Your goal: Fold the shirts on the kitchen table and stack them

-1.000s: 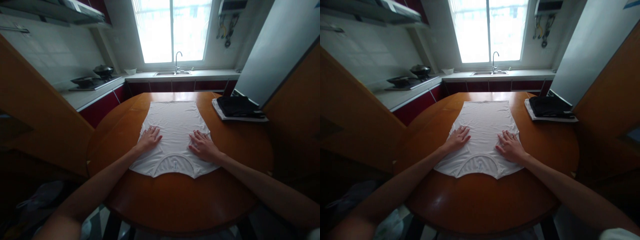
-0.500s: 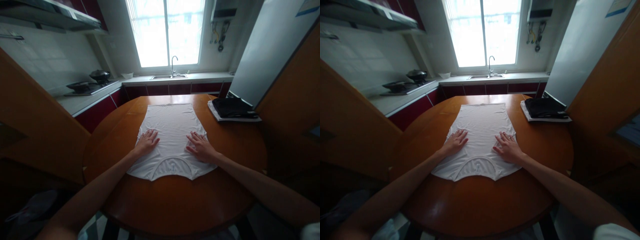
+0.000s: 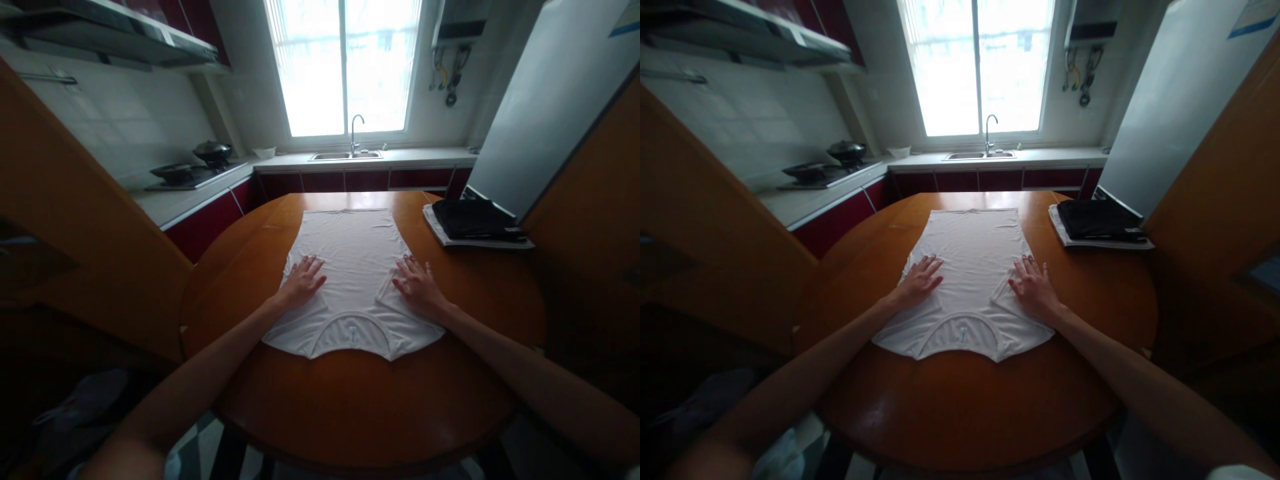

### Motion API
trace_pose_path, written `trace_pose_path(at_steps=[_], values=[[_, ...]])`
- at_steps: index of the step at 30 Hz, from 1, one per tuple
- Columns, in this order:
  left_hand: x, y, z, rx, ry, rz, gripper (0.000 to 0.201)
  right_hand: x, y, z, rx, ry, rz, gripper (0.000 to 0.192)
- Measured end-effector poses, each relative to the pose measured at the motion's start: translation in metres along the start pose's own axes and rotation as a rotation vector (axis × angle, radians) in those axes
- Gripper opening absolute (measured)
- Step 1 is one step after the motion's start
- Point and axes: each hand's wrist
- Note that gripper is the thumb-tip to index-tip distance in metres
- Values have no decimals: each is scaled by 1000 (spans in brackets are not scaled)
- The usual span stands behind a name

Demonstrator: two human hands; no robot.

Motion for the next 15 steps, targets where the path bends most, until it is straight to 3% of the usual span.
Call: trace_pose_path(at_steps=[3,6,11,15], values=[[-16,-5,16,-27,89,-165,63,-12,5,10,104,-23,117,53],[-47,-10,32,-63,168,-308,65,-35,8,20,192,59,223,55],[-104,-13,52,-111,151,-417,64,-74,3,38,263,202,341,58],[-127,-10,66,-126,173,-489,70,-86,-2,58,287,269,446,59]])
Point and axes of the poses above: each hand's wrist, its own x-axis towards the middle knuckle, its own z-axis out of the back of the hand, y = z × x, and after that the axes turned 10 degrees about -y, right-handed
